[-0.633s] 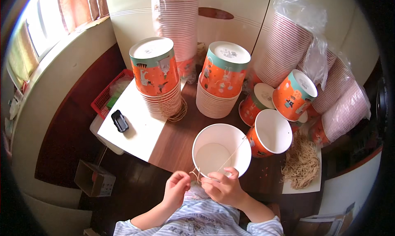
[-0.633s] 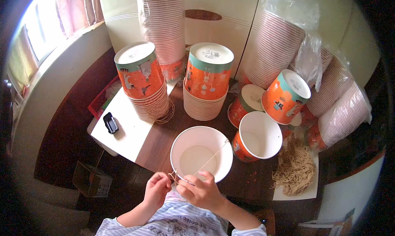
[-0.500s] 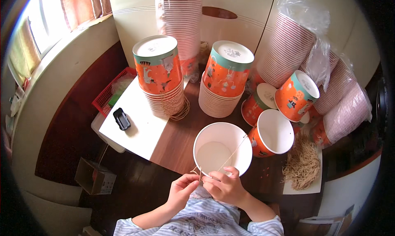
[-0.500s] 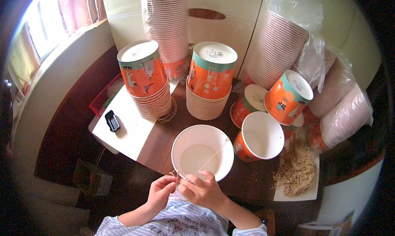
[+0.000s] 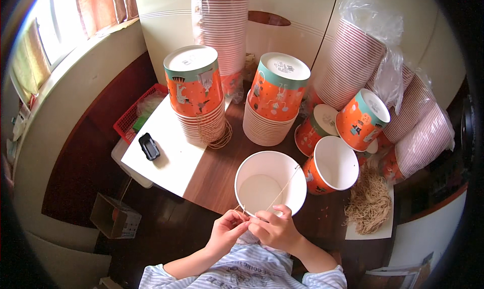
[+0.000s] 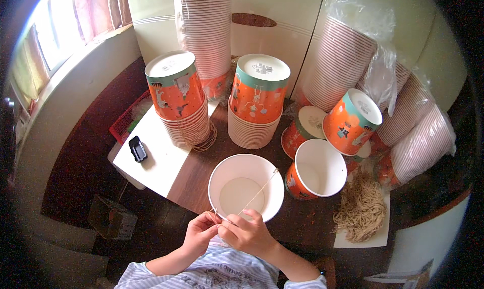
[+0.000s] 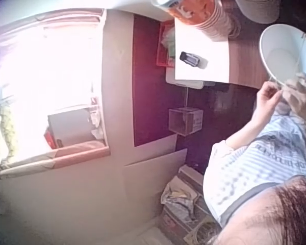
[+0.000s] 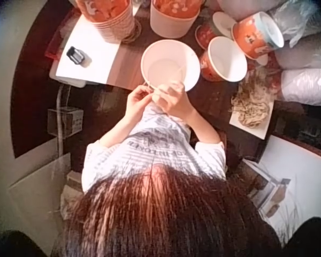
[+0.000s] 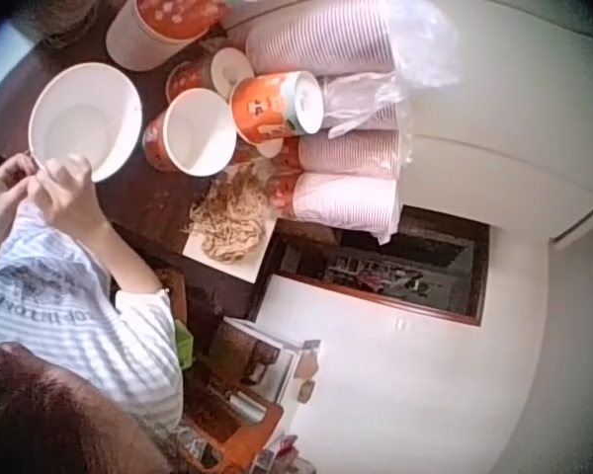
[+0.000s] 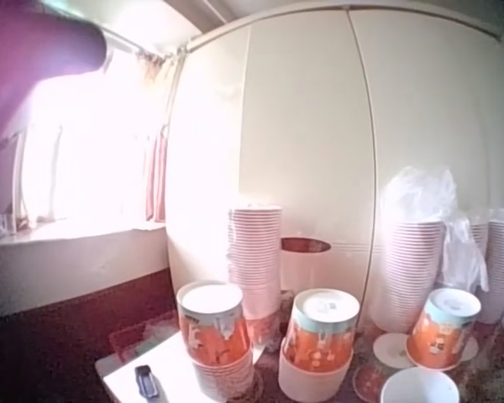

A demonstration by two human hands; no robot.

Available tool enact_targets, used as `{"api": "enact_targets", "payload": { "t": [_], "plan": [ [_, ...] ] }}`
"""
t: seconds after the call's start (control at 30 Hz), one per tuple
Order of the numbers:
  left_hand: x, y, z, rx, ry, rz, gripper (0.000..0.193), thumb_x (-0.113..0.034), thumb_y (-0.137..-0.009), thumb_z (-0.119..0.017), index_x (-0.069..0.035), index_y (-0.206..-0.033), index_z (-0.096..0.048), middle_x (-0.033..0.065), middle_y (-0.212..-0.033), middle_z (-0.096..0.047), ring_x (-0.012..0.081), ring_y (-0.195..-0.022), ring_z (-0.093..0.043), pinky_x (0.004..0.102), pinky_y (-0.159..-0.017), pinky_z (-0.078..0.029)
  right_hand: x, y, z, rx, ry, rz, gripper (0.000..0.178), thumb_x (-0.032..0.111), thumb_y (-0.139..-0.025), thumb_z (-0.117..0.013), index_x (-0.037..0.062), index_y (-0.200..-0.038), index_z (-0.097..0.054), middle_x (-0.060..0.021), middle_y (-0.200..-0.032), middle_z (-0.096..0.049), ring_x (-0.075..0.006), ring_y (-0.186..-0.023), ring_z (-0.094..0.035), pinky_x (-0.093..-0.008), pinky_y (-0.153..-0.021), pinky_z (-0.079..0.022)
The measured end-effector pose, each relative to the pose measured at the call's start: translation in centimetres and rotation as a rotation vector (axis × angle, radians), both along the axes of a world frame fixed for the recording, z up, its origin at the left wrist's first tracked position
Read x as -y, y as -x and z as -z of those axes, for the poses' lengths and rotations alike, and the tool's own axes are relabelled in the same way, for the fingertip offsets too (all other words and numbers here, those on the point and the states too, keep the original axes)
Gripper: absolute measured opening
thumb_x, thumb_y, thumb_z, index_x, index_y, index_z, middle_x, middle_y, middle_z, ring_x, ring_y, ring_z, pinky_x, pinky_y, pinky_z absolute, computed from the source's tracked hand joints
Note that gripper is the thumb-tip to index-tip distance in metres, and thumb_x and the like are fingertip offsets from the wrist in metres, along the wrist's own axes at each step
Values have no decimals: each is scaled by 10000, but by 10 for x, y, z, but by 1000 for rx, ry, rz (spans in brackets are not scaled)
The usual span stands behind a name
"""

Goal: Assembling paper buckets by threading and knotting string handles through pre-punched holes.

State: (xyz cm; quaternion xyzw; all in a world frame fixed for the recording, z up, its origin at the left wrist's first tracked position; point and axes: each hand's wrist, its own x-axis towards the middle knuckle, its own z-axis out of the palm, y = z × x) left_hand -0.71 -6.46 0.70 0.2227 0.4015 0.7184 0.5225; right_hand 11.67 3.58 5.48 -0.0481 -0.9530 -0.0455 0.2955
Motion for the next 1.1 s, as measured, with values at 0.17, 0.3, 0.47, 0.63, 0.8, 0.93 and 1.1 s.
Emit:
{"api": "enact_targets", "payload": {
  "t": [0.17,0.3,0.47,0.63,0.8,0.93,1.1],
  "plan": [
    [-1,3,-3,9,68,12,61,-37,-813,-589,9,-848,-569,43,-834,-589,72,-748,-528,199,-673,-437,-2,-1,1,-3,6,-4,97,214,-748,-581,196,-785,-493,103,-818,-547,-46,-883,-519,-383,-906,-257],
    [-1,11,2,319,145,101,66,-56,-805,-600,-1,-841,-600,46,-770,-605,77,-659,-520,187,-607,-426,-2,-3,2,12,-12,-53,83,215,-754,-565,211,-753,-482,105,-800,-533,-31,-933,-486,-387,-930,-251],
    [-3,11,6,450,167,85,55,-66,-804,-595,-12,-805,-585,90,-793,-618,91,-618,-523,198,-559,-422,-7,-3,1,39,-31,-87,82,185,-737,-554,216,-725,-479,111,-785,-532,-30,-884,-487,-376,-948,-239],
    [-4,16,1,458,123,103,56,-71,-810,-596,-17,-825,-594,23,-723,-581,66,-592,-480,176,-525,-388,-12,-3,-1,29,0,-99,105,157,-705,-566,224,-710,-486,125,-775,-549,-31,-822,-504,-367,-948,-234],
    [-11,29,-1,448,60,32,56,-73,-816,-590,-19,-816,-578,20,-727,-570,72,-597,-486,179,-528,-396,-16,-5,1,55,-8,-108,118,141,-696,-572,229,-691,-495,126,-753,-546,-32,-818,-505,-360,-931,-246],
    [-14,37,9,468,68,27,84,-77,-811,-597,2,-833,-574,31,-748,-582,84,-635,-515,195,-580,-436,-22,-10,-1,73,-25,-110,121,137,-694,-577,228,-682,-498,121,-729,-532,-34,-824,-505,-362,-925,-248],
    [-14,30,10,430,132,79,76,-74,-808,-602,-6,-837,-585,5,-697,-543,59,-584,-443,180,-501,-352,-29,-15,-4,92,-108,39,81,198,-738,-549,206,-686,-488,92,-735,-505,-54,-906,-475,-347,-878,-309]
  ]
}}
